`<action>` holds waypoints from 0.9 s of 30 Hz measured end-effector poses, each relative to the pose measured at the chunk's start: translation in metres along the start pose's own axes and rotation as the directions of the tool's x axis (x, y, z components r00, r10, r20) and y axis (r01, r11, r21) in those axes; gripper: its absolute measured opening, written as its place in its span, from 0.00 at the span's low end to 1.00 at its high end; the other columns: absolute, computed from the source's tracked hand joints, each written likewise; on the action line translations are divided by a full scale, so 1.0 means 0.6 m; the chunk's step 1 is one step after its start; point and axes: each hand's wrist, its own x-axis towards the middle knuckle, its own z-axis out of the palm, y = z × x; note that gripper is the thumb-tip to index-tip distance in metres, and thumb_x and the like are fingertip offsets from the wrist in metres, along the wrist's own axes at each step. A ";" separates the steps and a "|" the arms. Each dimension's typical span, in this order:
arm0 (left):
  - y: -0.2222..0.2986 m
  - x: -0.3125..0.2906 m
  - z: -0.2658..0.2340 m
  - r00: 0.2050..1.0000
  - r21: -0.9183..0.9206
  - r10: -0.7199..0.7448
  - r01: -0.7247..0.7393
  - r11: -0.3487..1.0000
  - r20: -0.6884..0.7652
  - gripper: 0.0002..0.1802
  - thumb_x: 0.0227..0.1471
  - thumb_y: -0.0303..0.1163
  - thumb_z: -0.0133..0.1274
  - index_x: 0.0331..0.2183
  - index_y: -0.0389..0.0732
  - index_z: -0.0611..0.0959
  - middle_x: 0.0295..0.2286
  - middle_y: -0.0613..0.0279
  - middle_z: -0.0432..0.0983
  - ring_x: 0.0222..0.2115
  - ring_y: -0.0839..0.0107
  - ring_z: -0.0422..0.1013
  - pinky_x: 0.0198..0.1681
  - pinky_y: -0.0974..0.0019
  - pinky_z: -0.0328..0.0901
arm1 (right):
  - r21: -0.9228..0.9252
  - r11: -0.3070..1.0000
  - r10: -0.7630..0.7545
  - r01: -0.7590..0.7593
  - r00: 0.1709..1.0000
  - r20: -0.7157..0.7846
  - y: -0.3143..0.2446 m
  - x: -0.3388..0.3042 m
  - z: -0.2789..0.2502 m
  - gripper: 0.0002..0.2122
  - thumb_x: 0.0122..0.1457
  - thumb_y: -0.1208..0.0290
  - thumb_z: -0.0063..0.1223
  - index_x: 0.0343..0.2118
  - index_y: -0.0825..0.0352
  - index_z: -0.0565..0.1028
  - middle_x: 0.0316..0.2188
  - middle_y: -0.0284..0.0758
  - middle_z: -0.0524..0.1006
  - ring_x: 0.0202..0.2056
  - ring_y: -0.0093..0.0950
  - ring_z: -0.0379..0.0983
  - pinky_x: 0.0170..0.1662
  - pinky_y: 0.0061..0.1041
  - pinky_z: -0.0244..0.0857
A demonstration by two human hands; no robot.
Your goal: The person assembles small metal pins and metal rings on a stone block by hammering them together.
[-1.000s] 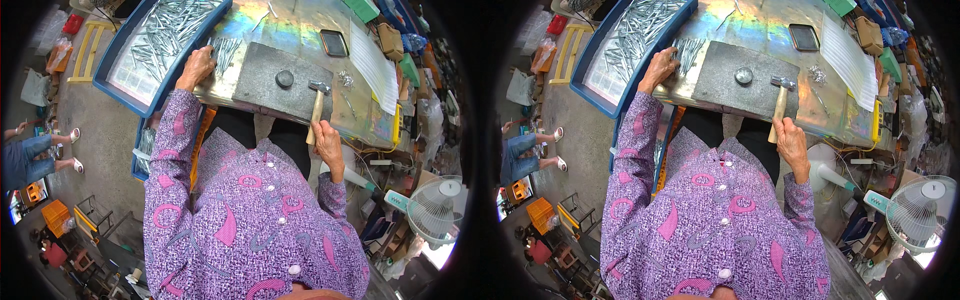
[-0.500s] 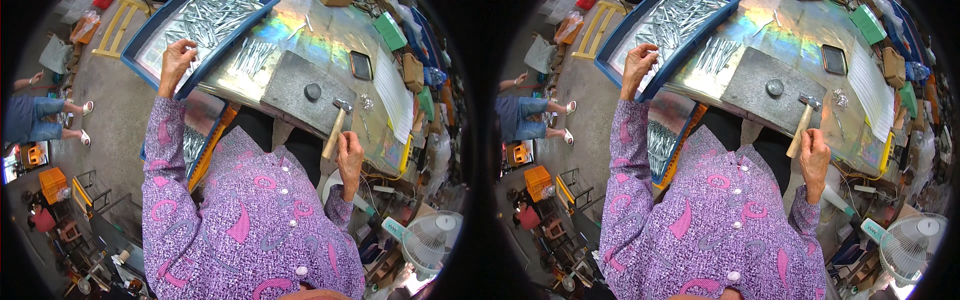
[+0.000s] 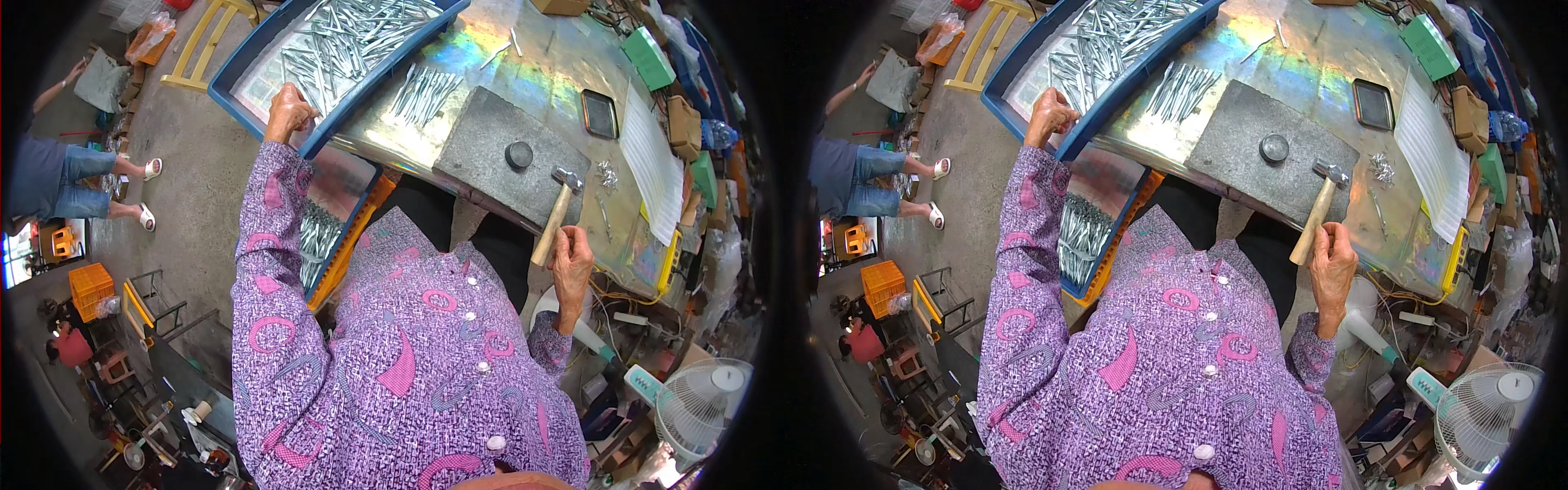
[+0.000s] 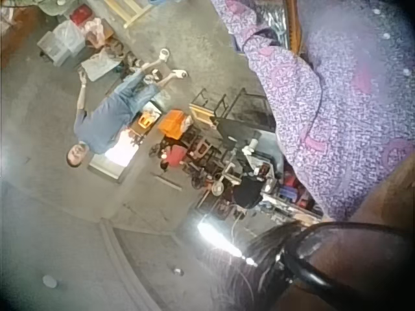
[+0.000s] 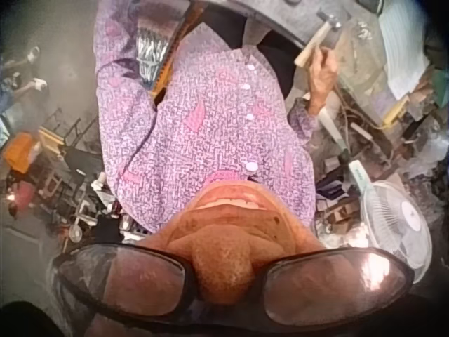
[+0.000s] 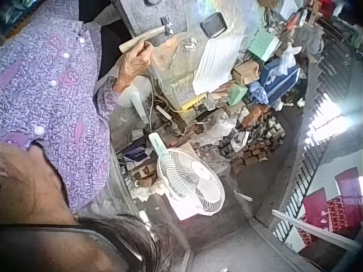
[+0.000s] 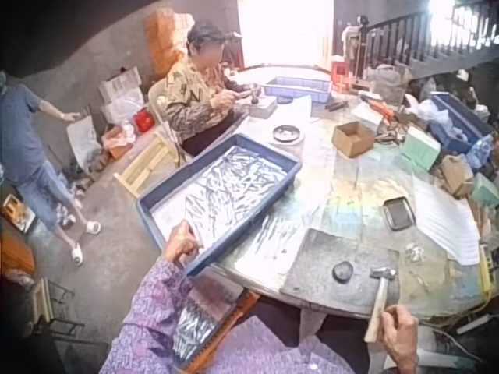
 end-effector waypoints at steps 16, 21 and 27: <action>-0.001 -0.003 0.002 0.996 -0.203 0.062 -0.074 0.976 -0.062 0.12 0.34 0.26 0.48 0.24 0.27 0.74 0.15 0.58 0.70 0.11 0.74 0.65 0.13 0.70 0.62 | 0.302 0.945 0.160 -0.127 0.983 -0.086 0.051 0.020 -0.032 0.07 0.57 0.71 0.45 0.31 0.71 0.70 0.15 0.28 0.67 0.14 0.14 0.62 0.14 0.13 0.55; 0.018 -0.011 -0.039 0.971 -0.615 0.198 -0.237 0.752 -0.131 0.11 0.46 0.26 0.52 0.35 0.33 0.78 0.24 0.61 0.74 0.21 0.75 0.71 0.21 0.76 0.67 | 0.502 0.851 0.215 -0.156 0.975 -0.062 0.103 0.070 -0.050 0.08 0.57 0.72 0.44 0.34 0.72 0.71 0.15 0.29 0.68 0.15 0.16 0.64 0.15 0.14 0.55; 0.118 -0.081 -0.037 0.890 -0.723 0.401 -0.422 0.547 -0.216 0.13 0.50 0.29 0.52 0.39 0.35 0.77 0.26 0.62 0.74 0.24 0.79 0.68 0.24 0.78 0.63 | 0.434 0.894 0.217 -0.111 0.955 -0.202 0.172 0.159 -0.065 0.08 0.51 0.75 0.42 0.28 0.74 0.72 0.16 0.33 0.72 0.16 0.19 0.69 0.16 0.16 0.61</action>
